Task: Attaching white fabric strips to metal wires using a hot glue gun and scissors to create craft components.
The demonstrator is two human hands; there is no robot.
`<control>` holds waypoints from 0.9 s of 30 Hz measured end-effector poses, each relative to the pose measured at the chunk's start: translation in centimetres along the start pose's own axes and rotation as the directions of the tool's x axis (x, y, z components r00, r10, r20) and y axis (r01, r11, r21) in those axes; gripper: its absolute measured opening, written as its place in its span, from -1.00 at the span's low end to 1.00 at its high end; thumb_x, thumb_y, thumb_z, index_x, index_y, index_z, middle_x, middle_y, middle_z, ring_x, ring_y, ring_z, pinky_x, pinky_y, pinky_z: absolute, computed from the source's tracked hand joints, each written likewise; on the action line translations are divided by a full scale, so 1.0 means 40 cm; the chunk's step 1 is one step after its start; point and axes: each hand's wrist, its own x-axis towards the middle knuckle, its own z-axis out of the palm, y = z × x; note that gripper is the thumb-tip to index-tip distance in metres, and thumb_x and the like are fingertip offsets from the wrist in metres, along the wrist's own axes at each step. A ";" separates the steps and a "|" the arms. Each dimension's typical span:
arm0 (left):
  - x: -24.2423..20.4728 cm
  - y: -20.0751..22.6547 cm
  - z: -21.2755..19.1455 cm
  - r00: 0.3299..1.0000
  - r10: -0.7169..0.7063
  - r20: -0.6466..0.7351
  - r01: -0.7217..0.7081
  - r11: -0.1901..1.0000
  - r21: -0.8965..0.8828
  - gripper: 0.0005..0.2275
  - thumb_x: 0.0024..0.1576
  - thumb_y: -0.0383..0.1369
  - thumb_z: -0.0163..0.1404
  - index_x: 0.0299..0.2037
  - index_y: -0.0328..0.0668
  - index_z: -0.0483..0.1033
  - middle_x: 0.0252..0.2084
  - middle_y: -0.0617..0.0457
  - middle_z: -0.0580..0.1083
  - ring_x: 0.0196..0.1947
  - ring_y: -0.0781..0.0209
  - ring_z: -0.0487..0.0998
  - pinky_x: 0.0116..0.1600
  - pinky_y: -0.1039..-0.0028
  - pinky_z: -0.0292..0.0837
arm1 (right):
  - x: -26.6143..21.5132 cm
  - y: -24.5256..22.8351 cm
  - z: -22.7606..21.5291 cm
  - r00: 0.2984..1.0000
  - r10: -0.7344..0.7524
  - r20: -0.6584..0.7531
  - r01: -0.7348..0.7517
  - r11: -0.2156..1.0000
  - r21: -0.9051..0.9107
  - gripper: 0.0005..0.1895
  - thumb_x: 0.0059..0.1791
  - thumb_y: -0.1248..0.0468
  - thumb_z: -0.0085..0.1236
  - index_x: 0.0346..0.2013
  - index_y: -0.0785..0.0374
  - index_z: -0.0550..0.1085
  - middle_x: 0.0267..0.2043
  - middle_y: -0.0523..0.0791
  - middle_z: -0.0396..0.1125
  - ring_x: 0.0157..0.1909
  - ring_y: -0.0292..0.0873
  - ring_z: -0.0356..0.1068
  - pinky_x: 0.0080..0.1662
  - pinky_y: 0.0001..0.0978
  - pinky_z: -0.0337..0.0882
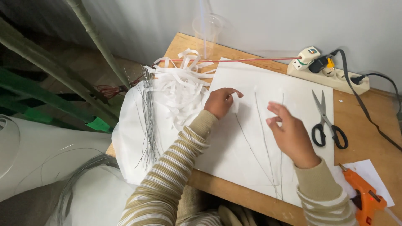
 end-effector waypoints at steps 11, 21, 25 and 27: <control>0.135 -0.059 0.062 0.982 -0.169 -0.085 0.120 0.903 -0.413 -0.66 0.08 -0.41 -0.18 -0.18 0.12 0.73 -0.31 0.28 0.58 -0.63 0.44 0.17 -0.48 0.63 0.13 | -0.145 0.228 0.138 0.991 0.010 0.132 0.079 0.752 -0.654 -0.37 0.06 -0.16 -0.19 0.40 -0.06 0.18 0.54 -0.15 0.00 0.50 -0.02 0.04 0.26 0.21 0.19; 0.149 -0.087 0.072 0.962 -0.218 -0.163 0.101 0.842 -0.531 -0.71 0.12 -0.33 -0.15 -0.20 0.08 0.73 -0.69 0.22 0.17 -0.71 0.38 0.10 -0.60 0.58 0.09 | -0.388 0.369 -0.102 0.732 0.556 -0.395 -0.663 0.715 -0.222 -0.77 -0.04 0.06 0.24 -0.27 0.11 0.67 -0.25 -0.17 0.58 -0.23 -0.16 0.55 -0.08 -0.33 0.42; 0.144 -0.099 0.072 0.958 -0.256 -0.133 0.123 0.780 -0.614 -0.71 0.16 -0.35 -0.15 -0.19 0.00 0.73 -0.62 0.22 0.18 -0.60 0.40 0.11 -0.59 0.59 0.09 | -0.476 0.601 -0.122 0.410 0.791 -0.454 -0.903 0.422 -0.081 -0.52 -0.12 0.01 0.51 -0.15 0.34 0.63 -0.14 0.08 0.62 -0.19 0.03 0.57 -0.08 -0.14 0.48; 0.138 -0.093 0.072 0.957 -0.261 -0.129 0.108 0.729 -0.676 -0.73 0.15 -0.37 -0.12 -0.21 -0.08 0.72 -0.63 0.23 0.11 -0.63 0.41 0.01 -0.59 0.59 -0.06 | -0.533 0.688 -0.065 0.450 0.589 -0.671 -0.773 0.633 0.038 -0.36 -0.04 0.03 0.57 0.13 0.45 0.60 -0.14 0.25 0.53 -0.30 0.13 0.53 -0.36 -0.17 0.50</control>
